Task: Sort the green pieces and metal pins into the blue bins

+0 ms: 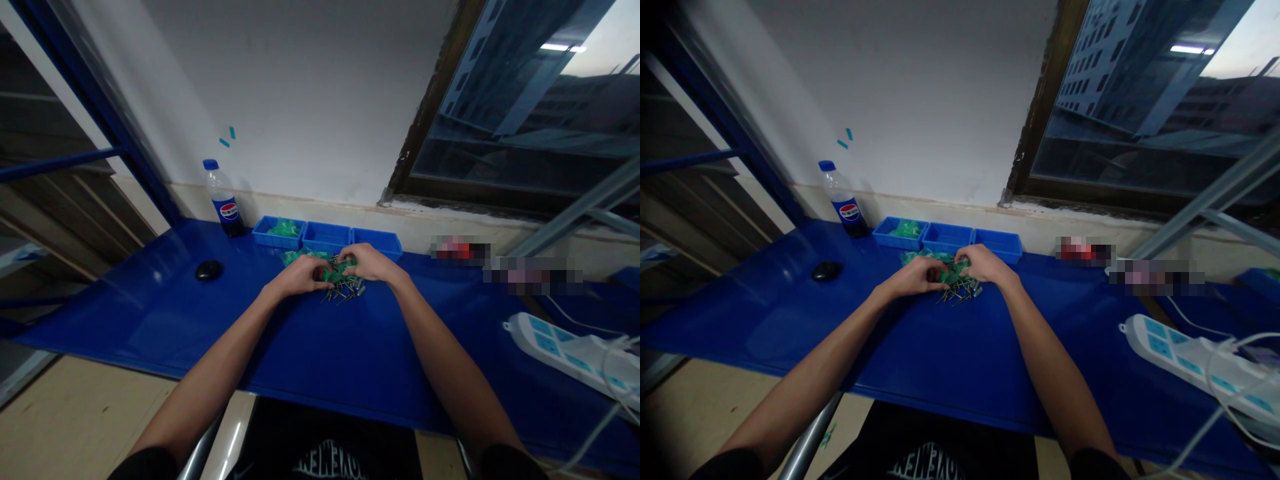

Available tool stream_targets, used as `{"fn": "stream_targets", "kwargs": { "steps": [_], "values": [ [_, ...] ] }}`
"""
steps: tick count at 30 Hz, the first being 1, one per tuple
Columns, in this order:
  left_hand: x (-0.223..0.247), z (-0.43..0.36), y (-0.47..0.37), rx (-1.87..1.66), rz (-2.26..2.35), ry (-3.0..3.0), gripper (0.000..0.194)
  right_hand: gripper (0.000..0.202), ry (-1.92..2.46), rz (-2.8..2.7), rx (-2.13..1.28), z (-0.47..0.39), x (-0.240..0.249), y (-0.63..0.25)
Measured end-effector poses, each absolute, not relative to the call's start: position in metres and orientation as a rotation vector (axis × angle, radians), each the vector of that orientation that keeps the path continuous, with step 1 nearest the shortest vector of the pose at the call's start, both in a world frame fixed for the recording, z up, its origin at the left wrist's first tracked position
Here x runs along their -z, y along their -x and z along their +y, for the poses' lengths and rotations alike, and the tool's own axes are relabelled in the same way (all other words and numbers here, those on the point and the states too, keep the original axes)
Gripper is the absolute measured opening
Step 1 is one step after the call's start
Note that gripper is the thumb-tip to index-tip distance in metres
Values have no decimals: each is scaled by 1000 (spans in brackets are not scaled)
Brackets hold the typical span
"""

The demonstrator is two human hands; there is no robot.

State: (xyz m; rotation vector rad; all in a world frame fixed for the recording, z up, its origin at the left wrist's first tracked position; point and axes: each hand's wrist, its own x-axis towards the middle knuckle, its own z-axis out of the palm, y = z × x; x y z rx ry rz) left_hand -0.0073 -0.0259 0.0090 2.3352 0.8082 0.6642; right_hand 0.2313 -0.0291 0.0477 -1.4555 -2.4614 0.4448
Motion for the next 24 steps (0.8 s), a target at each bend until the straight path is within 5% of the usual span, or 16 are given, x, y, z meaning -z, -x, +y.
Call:
{"fn": "stream_targets", "kwargs": {
  "steps": [6,12,24],
  "values": [
    [-18,-35,3,-773,811,-2164,34,17,1308,-2226,-646,-40,-75,-236],
    [-21,-37,0,-837,787,-1872,38,27,1222,-1911,-999,-42,-74,-223],
    [0,2,16,-1308,1013,-1201,54,29,1567,-2220,-635,-33,-42,-223]
  ]
}}
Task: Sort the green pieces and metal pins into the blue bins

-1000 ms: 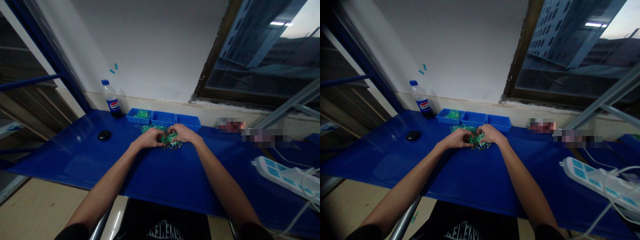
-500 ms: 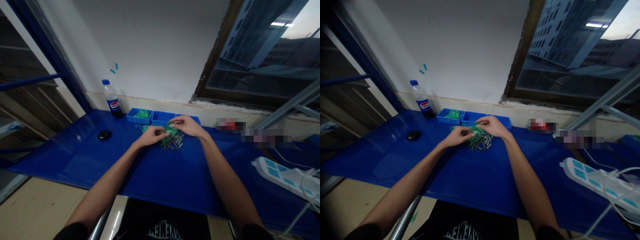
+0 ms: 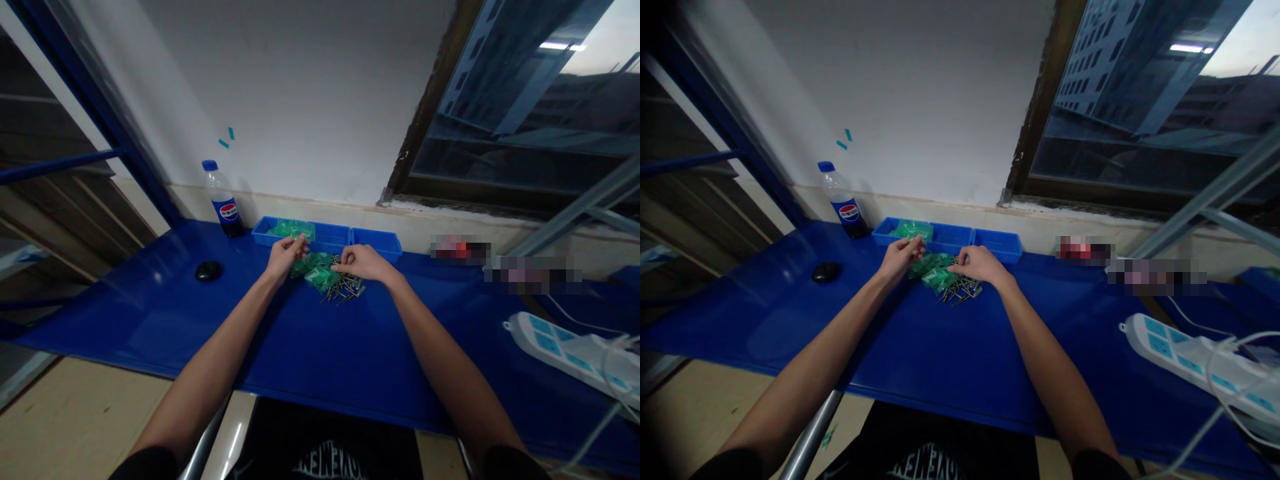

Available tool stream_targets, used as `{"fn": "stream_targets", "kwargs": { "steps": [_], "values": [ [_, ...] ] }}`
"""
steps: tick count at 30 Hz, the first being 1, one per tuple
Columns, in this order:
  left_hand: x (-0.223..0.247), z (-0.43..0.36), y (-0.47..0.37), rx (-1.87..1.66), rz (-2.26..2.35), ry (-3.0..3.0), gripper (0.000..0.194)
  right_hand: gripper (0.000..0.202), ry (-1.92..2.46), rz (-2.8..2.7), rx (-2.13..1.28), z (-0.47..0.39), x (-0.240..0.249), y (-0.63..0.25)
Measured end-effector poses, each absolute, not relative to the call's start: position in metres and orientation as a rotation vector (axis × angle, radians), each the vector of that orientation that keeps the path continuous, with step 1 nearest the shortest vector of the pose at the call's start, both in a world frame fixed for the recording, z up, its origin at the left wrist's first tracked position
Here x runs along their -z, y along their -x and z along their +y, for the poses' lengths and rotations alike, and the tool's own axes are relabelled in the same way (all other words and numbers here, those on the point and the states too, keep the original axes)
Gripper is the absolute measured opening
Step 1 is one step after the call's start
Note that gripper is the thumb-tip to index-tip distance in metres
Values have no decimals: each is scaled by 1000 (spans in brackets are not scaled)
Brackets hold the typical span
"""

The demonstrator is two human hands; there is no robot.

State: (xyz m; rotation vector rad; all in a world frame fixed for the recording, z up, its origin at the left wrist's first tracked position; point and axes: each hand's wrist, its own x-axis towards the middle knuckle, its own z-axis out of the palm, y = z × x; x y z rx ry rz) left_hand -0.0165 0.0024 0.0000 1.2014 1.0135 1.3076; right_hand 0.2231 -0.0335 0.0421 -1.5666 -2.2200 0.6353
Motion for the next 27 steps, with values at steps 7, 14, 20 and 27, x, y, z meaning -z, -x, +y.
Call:
{"fn": "stream_targets", "kwargs": {
  "steps": [7,14,20,27],
  "values": [
    [0,10,29,-1282,974,-1017,59,45,1644,-2329,-460,-40,-27,-203],
    [0,4,19,-1239,1044,-1305,48,35,1512,-2196,-694,-31,-15,-201],
    [-4,-4,13,-1202,1015,-1484,45,20,1480,-1937,-1022,-24,-22,-209],
    [-5,-6,11,-1154,1028,-1607,46,22,1400,-1686,-1068,-29,-49,-225]
  ]
}}
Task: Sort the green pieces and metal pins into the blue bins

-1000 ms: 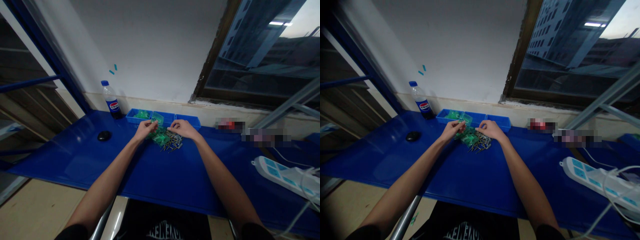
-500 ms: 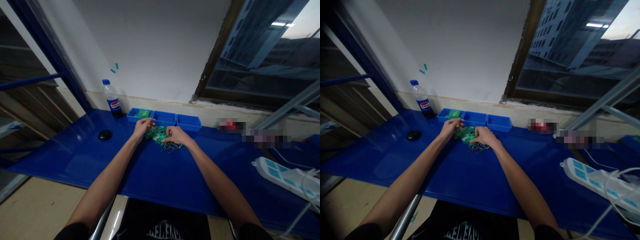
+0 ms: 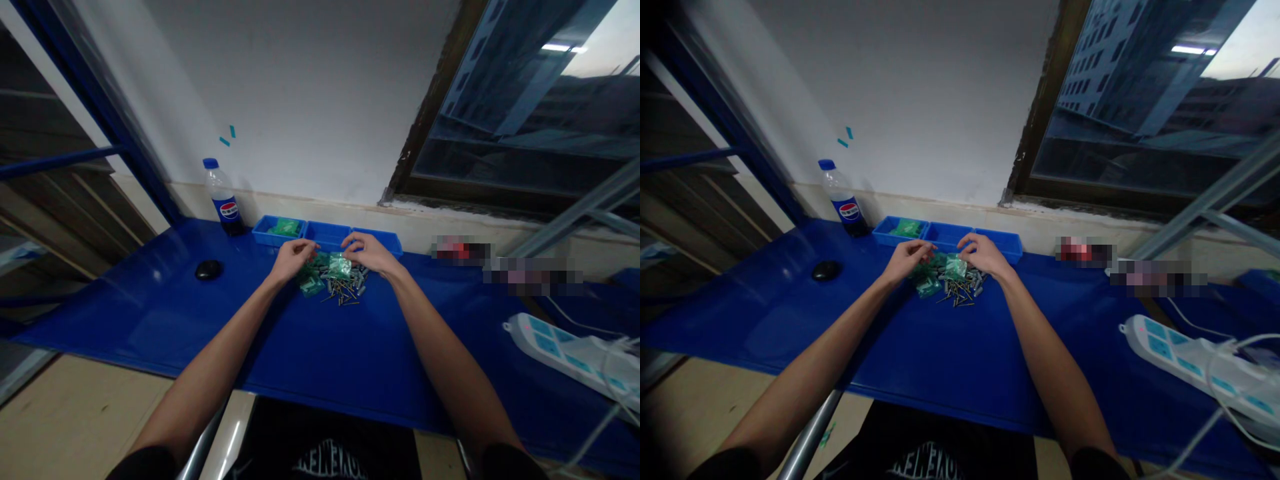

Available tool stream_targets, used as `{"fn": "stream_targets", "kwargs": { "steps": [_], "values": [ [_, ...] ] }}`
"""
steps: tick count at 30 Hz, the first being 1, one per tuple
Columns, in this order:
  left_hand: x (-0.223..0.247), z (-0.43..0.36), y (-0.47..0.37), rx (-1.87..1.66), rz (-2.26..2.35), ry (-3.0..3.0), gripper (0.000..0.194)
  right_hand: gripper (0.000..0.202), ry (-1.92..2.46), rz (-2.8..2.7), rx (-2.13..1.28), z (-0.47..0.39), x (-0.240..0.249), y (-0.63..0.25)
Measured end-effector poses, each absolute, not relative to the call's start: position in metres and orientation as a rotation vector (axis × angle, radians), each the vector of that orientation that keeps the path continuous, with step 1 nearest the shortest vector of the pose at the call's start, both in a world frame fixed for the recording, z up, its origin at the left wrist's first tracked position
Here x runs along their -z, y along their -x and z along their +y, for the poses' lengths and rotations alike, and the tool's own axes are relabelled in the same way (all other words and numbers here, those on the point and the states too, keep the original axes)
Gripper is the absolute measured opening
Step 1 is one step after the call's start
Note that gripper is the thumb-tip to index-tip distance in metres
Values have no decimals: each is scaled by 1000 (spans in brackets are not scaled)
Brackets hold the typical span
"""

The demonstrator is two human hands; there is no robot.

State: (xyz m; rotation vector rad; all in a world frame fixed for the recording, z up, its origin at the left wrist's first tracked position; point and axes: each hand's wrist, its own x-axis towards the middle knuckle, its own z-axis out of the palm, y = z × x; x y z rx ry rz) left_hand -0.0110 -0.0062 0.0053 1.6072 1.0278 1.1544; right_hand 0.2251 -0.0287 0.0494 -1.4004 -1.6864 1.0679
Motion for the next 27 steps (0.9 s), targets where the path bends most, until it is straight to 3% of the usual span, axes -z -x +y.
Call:
{"fn": "stream_targets", "kwargs": {
  "steps": [4,11,23,27],
  "values": [
    [-9,-14,7,-1076,976,-1696,45,23,1315,-1667,-946,-33,-62,-229],
    [-22,-31,5,-845,781,-1838,40,23,1117,-1653,-1024,-38,-65,-219],
    [-18,-21,15,-936,845,-1746,57,32,1189,-1699,-1328,-38,-57,-218],
    [-15,-19,11,-968,898,-1630,57,30,1229,-1689,-1291,-34,-54,-219]
  ]
}}
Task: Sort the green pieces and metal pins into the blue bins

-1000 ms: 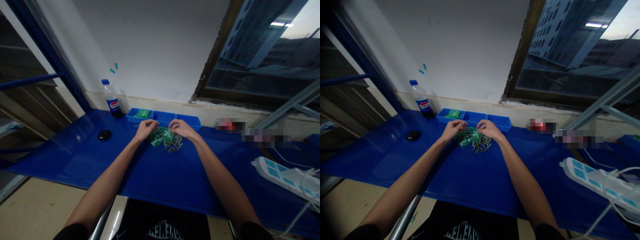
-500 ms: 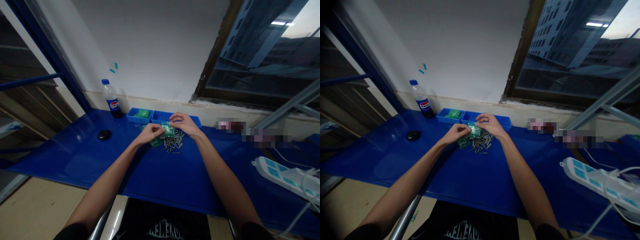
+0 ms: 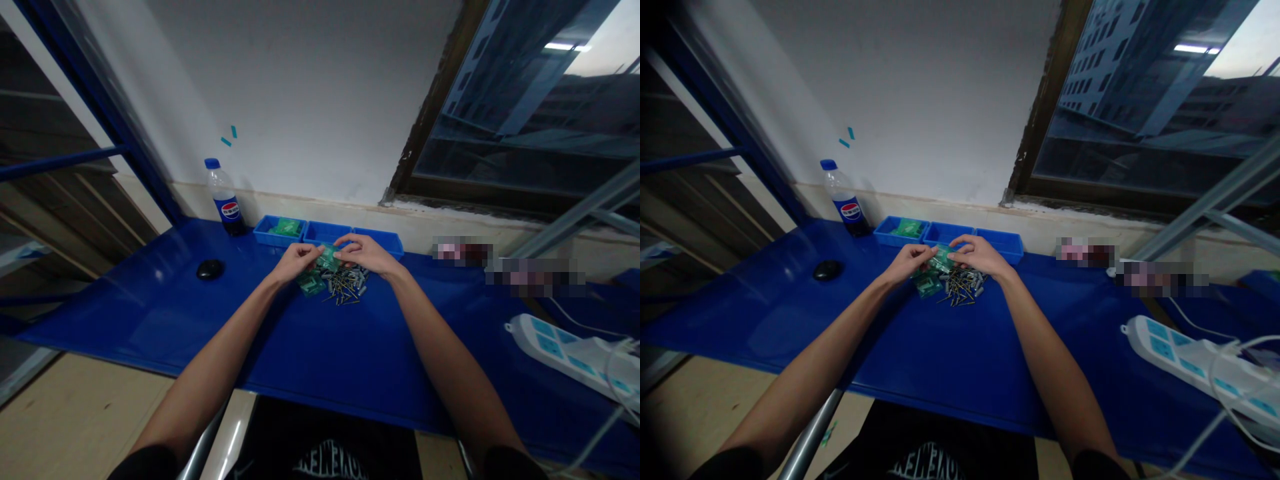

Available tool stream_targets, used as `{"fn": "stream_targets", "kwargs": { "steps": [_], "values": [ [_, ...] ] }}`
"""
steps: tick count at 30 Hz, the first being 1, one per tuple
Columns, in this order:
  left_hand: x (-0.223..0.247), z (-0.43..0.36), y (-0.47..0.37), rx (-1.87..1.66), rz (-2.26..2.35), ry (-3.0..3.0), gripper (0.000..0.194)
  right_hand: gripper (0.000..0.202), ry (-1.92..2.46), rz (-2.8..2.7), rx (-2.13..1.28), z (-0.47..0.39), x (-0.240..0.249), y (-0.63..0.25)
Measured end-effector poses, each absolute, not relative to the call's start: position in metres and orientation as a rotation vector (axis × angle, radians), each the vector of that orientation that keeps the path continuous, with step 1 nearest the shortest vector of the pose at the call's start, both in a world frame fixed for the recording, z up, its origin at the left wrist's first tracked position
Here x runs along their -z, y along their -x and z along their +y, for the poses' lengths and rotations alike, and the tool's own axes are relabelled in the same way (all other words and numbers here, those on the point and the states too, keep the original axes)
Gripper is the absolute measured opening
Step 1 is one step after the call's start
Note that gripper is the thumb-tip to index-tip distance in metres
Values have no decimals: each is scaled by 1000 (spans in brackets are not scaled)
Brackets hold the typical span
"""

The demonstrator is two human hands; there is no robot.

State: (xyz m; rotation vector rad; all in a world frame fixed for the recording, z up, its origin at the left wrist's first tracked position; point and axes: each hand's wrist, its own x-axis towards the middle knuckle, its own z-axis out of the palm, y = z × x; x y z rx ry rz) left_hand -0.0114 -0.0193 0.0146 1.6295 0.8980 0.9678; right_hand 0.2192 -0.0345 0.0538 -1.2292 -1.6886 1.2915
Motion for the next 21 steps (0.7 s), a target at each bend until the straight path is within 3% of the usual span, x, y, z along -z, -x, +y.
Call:
{"fn": "stream_targets", "kwargs": {
  "steps": [7,12,17,21],
  "values": [
    [-6,-3,14,-1213,928,-1043,52,25,1287,-1661,-1231,-29,-51,-228],
    [-6,6,24,-1321,846,-831,29,25,1297,-1678,-1225,-29,-49,-228],
    [-7,10,35,-1215,857,-923,47,25,1293,-1694,-1234,-29,-47,-227],
    [-7,9,39,-1216,1069,-1339,38,24,1272,-1701,-1227,-29,-47,-227]
  ]
}}
